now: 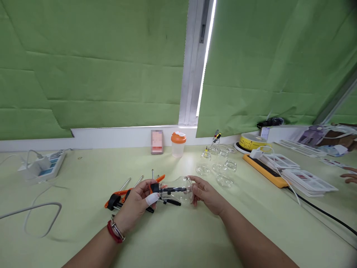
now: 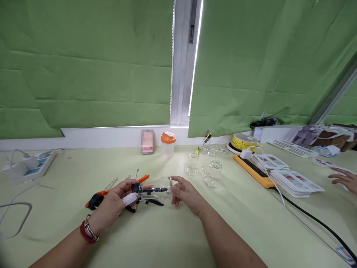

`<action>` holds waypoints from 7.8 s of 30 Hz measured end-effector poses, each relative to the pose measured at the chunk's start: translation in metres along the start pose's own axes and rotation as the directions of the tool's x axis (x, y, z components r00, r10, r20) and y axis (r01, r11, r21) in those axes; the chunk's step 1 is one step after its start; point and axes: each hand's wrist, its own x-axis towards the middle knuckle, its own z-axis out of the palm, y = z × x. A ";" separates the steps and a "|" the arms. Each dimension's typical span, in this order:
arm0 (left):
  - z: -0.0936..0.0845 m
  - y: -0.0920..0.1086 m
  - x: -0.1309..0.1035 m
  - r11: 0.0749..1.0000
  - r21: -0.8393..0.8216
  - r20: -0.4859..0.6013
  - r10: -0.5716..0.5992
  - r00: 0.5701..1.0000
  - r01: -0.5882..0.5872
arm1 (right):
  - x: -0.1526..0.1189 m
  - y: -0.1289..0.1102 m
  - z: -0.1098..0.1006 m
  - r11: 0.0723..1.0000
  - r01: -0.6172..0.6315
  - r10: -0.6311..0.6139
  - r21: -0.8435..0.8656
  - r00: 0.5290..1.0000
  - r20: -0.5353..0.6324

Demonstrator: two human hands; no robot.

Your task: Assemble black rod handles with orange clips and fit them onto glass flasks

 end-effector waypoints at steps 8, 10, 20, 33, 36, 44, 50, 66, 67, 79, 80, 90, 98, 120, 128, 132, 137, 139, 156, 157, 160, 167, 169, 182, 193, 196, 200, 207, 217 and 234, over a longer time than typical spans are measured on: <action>0.000 -0.002 0.000 1.000 -0.027 0.025 -0.007 1.000 0.008 | -0.001 -0.004 0.003 0.999 0.043 -0.042 0.007 0.998 -0.049; 0.001 -0.001 0.000 1.000 -0.024 0.001 -0.009 1.000 0.009 | -0.003 -0.006 0.003 0.998 0.067 -0.067 0.022 0.998 0.002; 0.001 -0.006 0.002 0.999 -0.018 0.016 0.049 0.999 -0.049 | -0.001 -0.003 0.004 0.999 0.030 -0.032 0.026 0.998 0.047; -0.002 -0.005 0.001 0.998 -0.019 0.027 0.065 0.998 -0.065 | -0.003 -0.005 0.002 0.997 0.072 -0.073 0.006 0.995 0.072; 0.000 -0.004 0.000 0.998 -0.019 0.028 0.063 0.998 -0.063 | -0.001 -0.003 0.001 0.998 0.066 -0.068 0.019 0.996 0.063; 0.000 -0.004 0.000 0.998 -0.028 0.029 0.062 0.998 -0.061 | -0.001 -0.002 0.002 1.000 0.020 -0.020 -0.011 1.000 0.012; 0.002 -0.002 -0.001 0.997 -0.021 0.043 0.074 0.996 -0.073 | 0.001 0.002 0.004 0.999 -0.029 0.029 -0.024 1.000 -0.009; 0.000 -0.003 -0.002 0.996 -0.055 0.046 0.074 0.996 -0.072 | -0.003 -0.002 0.005 0.998 0.032 -0.033 0.063 0.999 0.031; 0.000 -0.003 -0.002 0.996 -0.053 0.046 0.072 0.996 -0.070 | -0.003 -0.001 0.004 0.998 0.026 -0.028 0.059 0.999 0.031; -0.001 -0.002 0.000 0.997 -0.037 0.038 0.076 0.996 -0.074 | -0.006 -0.007 0.005 0.997 0.065 -0.068 0.046 0.994 0.081; -0.001 -0.002 0.000 0.996 -0.034 0.040 0.078 0.996 -0.077 | -0.005 -0.007 0.005 0.997 0.063 -0.067 0.045 0.995 0.076; 0.001 -0.001 -0.001 0.996 -0.033 0.043 0.081 0.996 -0.079 | -0.003 -0.006 0.006 0.994 -0.016 0.010 0.113 0.999 0.050; 0.002 0.003 -0.002 0.992 0.013 0.045 0.124 0.991 -0.125 | -0.002 -0.009 0.011 0.984 -0.050 0.037 0.170 0.996 0.079; 0.018 -0.002 -0.011 0.937 -0.163 -0.034 0.307 0.951 -0.308 | -0.008 -0.007 0.032 0.933 -0.130 0.039 0.335 0.963 0.265; 0.022 0.009 -0.011 0.985 -0.016 0.174 0.172 0.970 -0.172 | -0.011 -0.011 0.043 0.973 -0.069 -0.005 0.221 0.948 0.318; 0.017 0.003 -0.010 0.970 0.084 0.208 0.207 0.956 -0.229 | -0.011 -0.007 0.044 0.996 0.012 -0.035 0.092 0.967 0.253; 0.017 -0.003 -0.013 0.913 0.240 0.291 0.256 0.922 -0.329 | -0.015 -0.009 0.048 0.956 0.058 -0.021 -0.287 0.992 0.128; 0.016 -0.004 -0.013 0.873 0.330 0.288 0.270 0.919 -0.359 | -0.013 -0.010 0.046 0.926 0.076 -0.060 -0.370 0.997 0.054; -0.003 -0.012 -0.002 0.517 0.801 0.210 0.228 0.951 -0.301 | 0.035 0.033 -0.001 0.855 0.008 -0.167 -0.519 0.951 -0.260; -0.004 -0.012 -0.001 0.500 0.807 0.207 0.256 0.944 -0.313 | 0.039 0.034 -0.002 0.837 0.008 -0.185 -0.546 0.945 -0.269; -0.009 -0.009 0.003 0.435 0.842 0.193 0.308 0.932 -0.319 | 0.050 0.037 -0.003 0.767 0.035 -0.249 -0.641 0.936 -0.247; -0.010 -0.008 0.001 0.373 0.865 0.271 0.219 0.937 -0.337 | 0.079 0.039 0.001 0.622 0.086 -0.278 -0.778 0.954 -0.117; -0.008 -0.008 -0.002 0.388 0.860 0.284 0.179 0.942 -0.333 | 0.088 0.039 0.005 0.554 0.054 -0.239 -0.831 0.966 -0.097; -0.005 -0.012 -0.002 0.423 0.859 0.296 0.051 0.954 -0.289 | 0.120 0.040 0.039 0.356 0.071 -0.236 -0.932 0.972 -0.016; -0.005 -0.008 -0.002 0.419 0.825 0.387 0.071 0.919 -0.380 | 0.095 0.026 0.016 0.243 -0.068 -0.542 -0.968 0.818 -0.194; -0.005 -0.008 -0.002 0.422 0.820 0.393 0.078 0.916 -0.387 | 0.087 0.020 -0.003 0.197 -0.220 -0.740 -0.955 0.607 -0.292; -0.005 -0.010 -0.001 0.430 0.822 0.389 0.053 0.920 -0.373 | 0.084 0.025 -0.029 0.328 -0.281 -0.795 -0.902 0.434 -0.424; -0.006 -0.013 -0.003 0.460 0.813 0.390 0.024 0.921 -0.356 | 0.086 0.039 -0.050 0.700 -0.313 -0.464 -0.642 0.484 -0.742; -0.002 -0.009 -0.003 0.510 0.791 0.338 0.096 0.936 -0.338 | 0.078 0.034 -0.048 0.807 -0.291 -0.269 -0.513 0.592 -0.760; -0.008 -0.022 0.006 0.833 0.527 -0.130 0.277 0.952 -0.171 | 0.024 0.017 -0.013 0.888 -0.058 -0.074 -0.457 0.961 -0.266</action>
